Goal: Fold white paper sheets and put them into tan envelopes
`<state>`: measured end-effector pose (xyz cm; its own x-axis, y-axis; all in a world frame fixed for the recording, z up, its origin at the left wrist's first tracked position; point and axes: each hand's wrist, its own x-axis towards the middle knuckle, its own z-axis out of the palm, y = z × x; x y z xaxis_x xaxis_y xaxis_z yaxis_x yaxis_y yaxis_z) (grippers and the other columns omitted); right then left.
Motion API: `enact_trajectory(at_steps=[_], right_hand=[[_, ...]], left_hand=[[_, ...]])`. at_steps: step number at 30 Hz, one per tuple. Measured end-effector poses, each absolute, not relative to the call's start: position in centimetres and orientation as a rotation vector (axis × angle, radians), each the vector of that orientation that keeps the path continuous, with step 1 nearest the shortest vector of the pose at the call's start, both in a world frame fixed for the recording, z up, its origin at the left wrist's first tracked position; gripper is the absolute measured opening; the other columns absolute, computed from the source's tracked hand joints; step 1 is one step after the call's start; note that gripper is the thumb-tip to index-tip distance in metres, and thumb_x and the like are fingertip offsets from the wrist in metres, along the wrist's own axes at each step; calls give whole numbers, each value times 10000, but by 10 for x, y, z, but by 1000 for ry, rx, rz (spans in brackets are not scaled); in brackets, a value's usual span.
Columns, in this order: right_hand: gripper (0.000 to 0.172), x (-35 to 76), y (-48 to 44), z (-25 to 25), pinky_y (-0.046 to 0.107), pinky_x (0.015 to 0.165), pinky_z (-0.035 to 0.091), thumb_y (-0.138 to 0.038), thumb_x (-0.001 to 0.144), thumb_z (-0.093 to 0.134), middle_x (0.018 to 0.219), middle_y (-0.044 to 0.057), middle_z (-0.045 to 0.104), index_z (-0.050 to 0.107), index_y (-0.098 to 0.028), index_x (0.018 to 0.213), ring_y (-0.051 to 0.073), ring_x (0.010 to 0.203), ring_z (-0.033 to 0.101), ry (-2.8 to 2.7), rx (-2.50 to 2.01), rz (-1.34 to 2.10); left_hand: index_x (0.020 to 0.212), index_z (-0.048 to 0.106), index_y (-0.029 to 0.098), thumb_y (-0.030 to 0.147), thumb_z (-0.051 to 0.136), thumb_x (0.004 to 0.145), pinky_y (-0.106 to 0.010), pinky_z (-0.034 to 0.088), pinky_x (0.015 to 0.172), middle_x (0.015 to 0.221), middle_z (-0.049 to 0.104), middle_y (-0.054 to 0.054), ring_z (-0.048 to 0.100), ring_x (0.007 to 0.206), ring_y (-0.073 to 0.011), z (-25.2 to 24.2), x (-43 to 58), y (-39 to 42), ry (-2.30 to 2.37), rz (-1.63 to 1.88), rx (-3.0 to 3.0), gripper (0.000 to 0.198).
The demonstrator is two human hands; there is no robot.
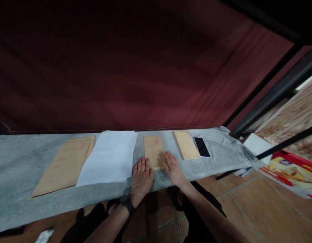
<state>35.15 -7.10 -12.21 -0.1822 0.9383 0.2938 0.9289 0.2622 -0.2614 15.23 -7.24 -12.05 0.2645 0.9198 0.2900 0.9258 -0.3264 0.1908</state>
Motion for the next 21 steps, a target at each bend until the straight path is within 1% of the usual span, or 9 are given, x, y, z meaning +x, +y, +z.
enact_trajectory(at_steps=[3, 6, 8, 10, 14, 16, 19, 21], right_hand=[[546, 337, -102, -118, 465, 1214, 328, -341, 1039, 387, 1591, 97, 387, 339, -181, 1559, 220, 1483, 346, -2323, -1466, 90], [588, 327, -119, -117, 467, 1214, 335, -356, 1013, 459, 1580, 125, 400, 349, -151, 1553, 241, 1470, 370, -2318, -1458, 85], [571, 325, -122, -116, 462, 1207, 350, -339, 1008, 466, 1562, 141, 428, 387, -130, 1534, 248, 1454, 399, -2276, -1502, 82], [532, 324, -119, -114, 450, 1198, 367, -321, 1008, 463, 1540, 140, 464, 442, -127, 1504, 249, 1431, 434, -2252, -1523, 87], [483, 319, -112, -114, 448, 1180, 390, -301, 1008, 463, 1498, 129, 523, 513, -125, 1455, 260, 1384, 488, -2205, -1561, 71], [474, 315, -110, -115, 456, 1171, 396, -292, 1004, 470, 1487, 130, 535, 527, -124, 1444, 272, 1370, 500, -2176, -1588, 47], [482, 310, -108, -113, 469, 1139, 422, -305, 993, 496, 1478, 135, 544, 532, -142, 1445, 290, 1341, 522, -2138, -1639, 33], [502, 310, -105, -107, 482, 1100, 452, -319, 985, 507, 1477, 140, 544, 517, -156, 1459, 308, 1303, 544, -2120, -1683, 36]], left_hand=[[1494, 417, 55, 254, 342, 961, -512, 321, 1163, 1527, 459, -215, 393, 1446, -314, -121, 151, -69, -1817, -643, -2498, 574], [1500, 407, 88, 245, 373, 955, -500, 396, 1090, 1450, 545, -202, 493, 1341, -316, -118, 150, -65, -1830, -735, -2501, 569], [1496, 410, 103, 225, 409, 937, -482, 442, 1029, 1357, 605, -192, 558, 1224, -311, -114, 149, -62, -1819, -799, -2528, 572], [1487, 415, 96, 189, 454, 901, -468, 472, 983, 1238, 643, -184, 591, 1126, -305, -110, 148, -57, -1834, -872, -2559, 595], [1497, 391, 89, 138, 547, 798, -426, 519, 901, 1054, 644, -133, 635, 991, -279, -102, 148, -44, -2088, -1077, -2591, 717], [1526, 341, 109, 138, 576, 767, -401, 533, 832, 954, 645, -81, 654, 884, -254, -97, 149, -40, -2268, -1253, -2610, 795], [1572, 208, 113, 160, 597, 760, -353, 528, 718, 797, 638, -9, 642, 710, -210, -90, 152, -37, -2484, -1649, -2678, 903], [1574, 190, 118, 184, 625, 753, -316, 511, 662, 758, 638, 13, 617, 648, -181, -84, 155, -38, -2528, -1930, -2729, 931]])
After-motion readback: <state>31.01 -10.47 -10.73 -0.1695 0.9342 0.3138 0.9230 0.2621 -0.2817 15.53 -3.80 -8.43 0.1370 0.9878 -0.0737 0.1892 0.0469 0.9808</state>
